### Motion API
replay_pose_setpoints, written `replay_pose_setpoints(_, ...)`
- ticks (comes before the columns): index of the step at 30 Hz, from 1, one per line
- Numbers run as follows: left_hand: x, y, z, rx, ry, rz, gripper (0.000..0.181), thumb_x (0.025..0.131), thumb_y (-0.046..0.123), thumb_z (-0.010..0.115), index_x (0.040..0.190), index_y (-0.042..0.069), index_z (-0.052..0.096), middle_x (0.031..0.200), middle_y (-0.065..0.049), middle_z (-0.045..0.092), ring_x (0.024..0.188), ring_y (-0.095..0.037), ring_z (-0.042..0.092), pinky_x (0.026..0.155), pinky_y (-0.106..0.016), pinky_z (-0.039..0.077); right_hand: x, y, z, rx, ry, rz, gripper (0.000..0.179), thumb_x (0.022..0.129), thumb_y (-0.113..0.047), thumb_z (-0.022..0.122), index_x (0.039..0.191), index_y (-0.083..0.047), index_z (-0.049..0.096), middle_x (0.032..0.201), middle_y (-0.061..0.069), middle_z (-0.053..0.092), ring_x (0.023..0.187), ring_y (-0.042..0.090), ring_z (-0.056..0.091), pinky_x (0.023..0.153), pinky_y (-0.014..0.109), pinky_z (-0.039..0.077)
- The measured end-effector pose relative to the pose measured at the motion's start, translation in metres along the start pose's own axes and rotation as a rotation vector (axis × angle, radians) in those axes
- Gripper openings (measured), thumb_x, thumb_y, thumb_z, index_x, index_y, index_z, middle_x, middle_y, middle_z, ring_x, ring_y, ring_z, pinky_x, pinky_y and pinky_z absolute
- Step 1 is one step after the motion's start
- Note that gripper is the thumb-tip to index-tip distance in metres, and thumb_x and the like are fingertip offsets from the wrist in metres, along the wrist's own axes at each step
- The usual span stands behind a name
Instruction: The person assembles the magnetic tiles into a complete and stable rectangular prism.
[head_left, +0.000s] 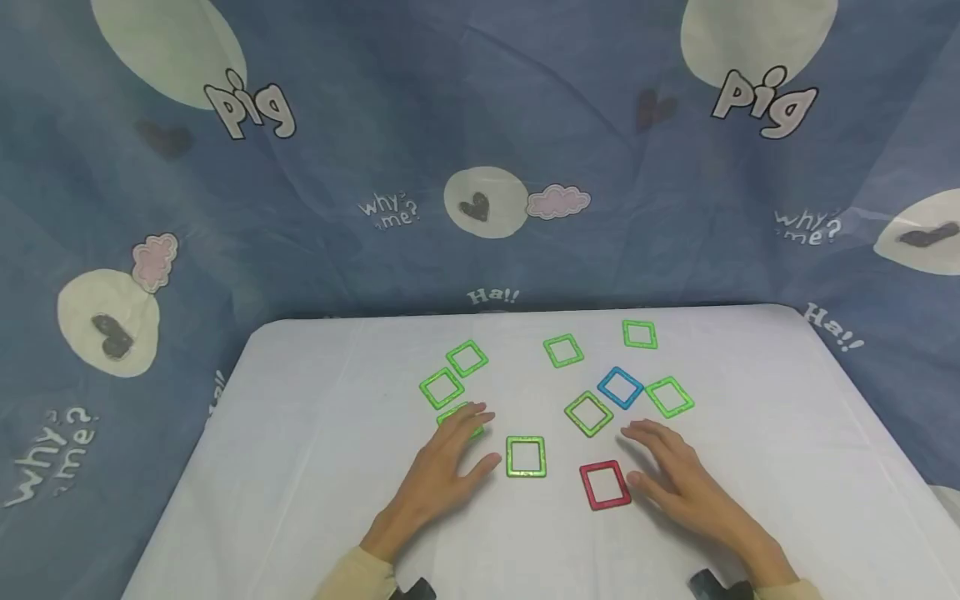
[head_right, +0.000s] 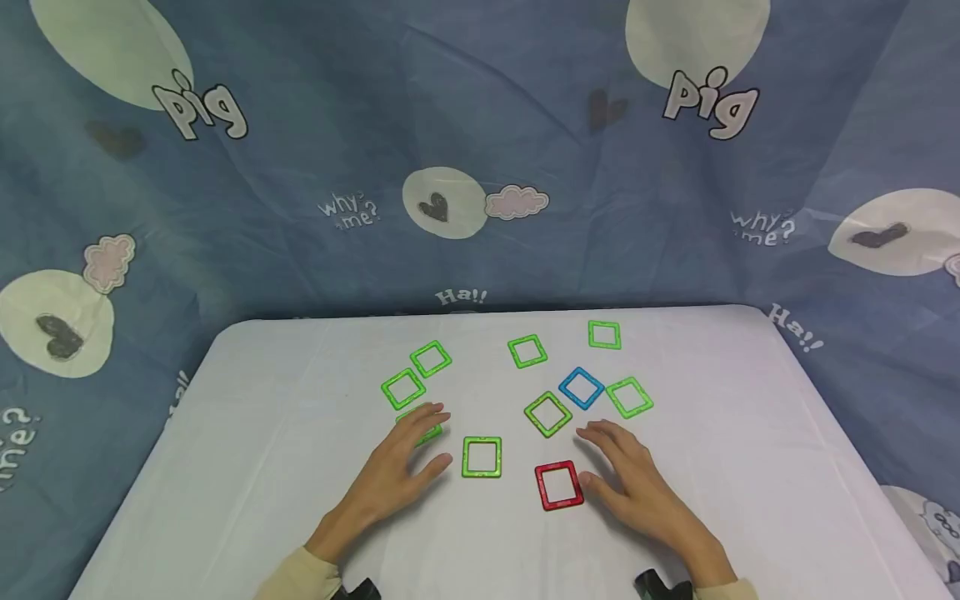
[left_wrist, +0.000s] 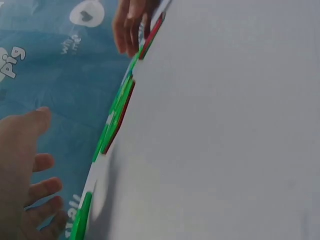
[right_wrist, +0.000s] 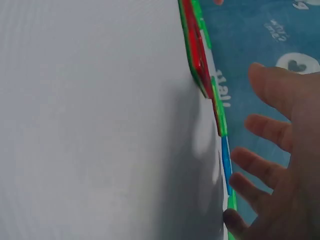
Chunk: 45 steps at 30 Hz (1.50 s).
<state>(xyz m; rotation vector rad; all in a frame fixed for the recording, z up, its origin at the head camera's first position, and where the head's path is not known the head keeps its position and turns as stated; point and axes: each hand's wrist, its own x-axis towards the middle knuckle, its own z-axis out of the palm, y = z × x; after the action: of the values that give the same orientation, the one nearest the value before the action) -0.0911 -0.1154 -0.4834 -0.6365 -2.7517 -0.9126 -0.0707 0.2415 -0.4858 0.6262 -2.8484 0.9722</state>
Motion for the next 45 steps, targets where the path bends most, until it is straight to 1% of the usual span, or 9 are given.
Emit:
replay_pose_setpoints(4,0.0,0.002,0.007,-0.066,-0.015,0.011,0.048,0.091,0.052,0.054,0.134,0.029,0.05,0.145,0.008,0.044,0.136,-0.016,0.039,0.111,-0.039,0.038,-0.001,0.0,0.002,0.023,0.004,0.016,0.054,0.087,-0.027,0.067,0.137,-0.022,0.047,0.142,0.001,0.044,0.133,0.024,0.036,0.111,0.019,0.02)
replay_pose_setpoints(6,0.001,0.004,0.01,-0.087,-0.021,0.023,0.047,0.091,0.05,0.055,0.132,0.029,0.051,0.144,0.008,0.045,0.136,-0.014,0.04,0.111,-0.038,0.037,-0.002,0.001,0.004,0.032,0.004,0.024,0.054,0.087,-0.028,0.067,0.137,-0.023,0.047,0.141,0.001,0.045,0.132,0.024,0.037,0.107,0.004,0.011)
replay_pose_setpoints(8,0.002,0.006,0.013,-0.117,-0.037,0.03,0.046,0.091,0.05,0.055,0.132,0.029,0.051,0.144,0.008,0.045,0.136,-0.011,0.039,0.111,-0.037,0.037,-0.004,0.002,0.005,0.041,0.007,0.042,0.054,0.087,-0.029,0.067,0.137,-0.024,0.046,0.141,0.001,0.046,0.133,0.023,0.036,0.102,-0.003,0.006)
replay_pose_setpoints(12,0.004,0.012,0.018,-0.14,-0.071,0.042,0.049,0.09,0.054,0.054,0.132,0.029,0.05,0.144,0.009,0.043,0.136,-0.009,0.038,0.111,-0.038,0.037,-0.009,0.004,0.009,0.064,0.036,0.046,0.056,0.085,-0.028,0.069,0.136,-0.027,0.046,0.142,0.003,0.045,0.134,0.02,0.032,0.103,-0.002,0.006)
replay_pose_setpoints(15,0.005,0.013,0.021,-0.115,-0.071,0.055,0.051,0.089,0.057,0.054,0.132,0.03,0.051,0.143,0.01,0.044,0.135,-0.01,0.039,0.11,-0.038,0.038,-0.01,0.003,0.012,0.09,0.062,0.037,0.057,0.084,-0.024,0.07,0.137,-0.025,0.046,0.142,0.005,0.045,0.135,0.019,0.031,0.105,-0.001,0.007)
replay_pose_setpoints(24,0.0,0.003,0.024,-0.051,-0.089,0.091,0.055,0.082,0.053,0.065,0.129,0.028,0.053,0.138,0.009,0.05,0.129,-0.014,0.046,0.107,-0.041,0.041,-0.013,0.002,0.023,0.091,0.095,0.023,0.056,0.082,-0.025,0.073,0.133,-0.025,0.05,0.14,0.004,0.049,0.135,0.002,0.028,0.105,-0.001,0.008)
replay_pose_setpoints(29,0.003,0.003,0.03,-0.044,-0.113,0.118,0.057,0.079,0.052,0.069,0.13,0.03,0.052,0.135,0.013,0.05,0.128,-0.012,0.046,0.106,-0.04,0.04,-0.015,0.008,0.019,0.059,0.106,-0.02,0.059,0.08,-0.026,0.076,0.133,-0.024,0.051,0.139,0.002,0.049,0.135,0.003,0.029,0.108,0.001,0.009)
replay_pose_setpoints(37,0.006,0.005,0.031,-0.034,-0.105,0.145,0.051,0.081,0.041,0.072,0.126,0.026,0.055,0.131,0.011,0.053,0.125,-0.012,0.047,0.105,-0.038,0.042,-0.017,0.003,0.017,0.127,0.044,-0.002,0.071,0.079,-0.032,0.076,0.14,-0.024,0.041,0.137,-0.009,0.048,0.132,-0.005,0.029,0.106,0.0,0.014)
replay_pose_setpoints(45,0.007,0.007,0.028,-0.046,-0.138,0.11,0.048,0.082,0.04,0.071,0.126,0.026,0.056,0.132,0.012,0.053,0.128,-0.01,0.044,0.109,-0.036,0.039,-0.017,0.0,0.018,0.117,0.017,-0.078,0.07,0.077,-0.031,0.078,0.139,-0.021,0.045,0.141,-0.005,0.046,0.134,0.003,0.03,0.11,0.004,0.012)
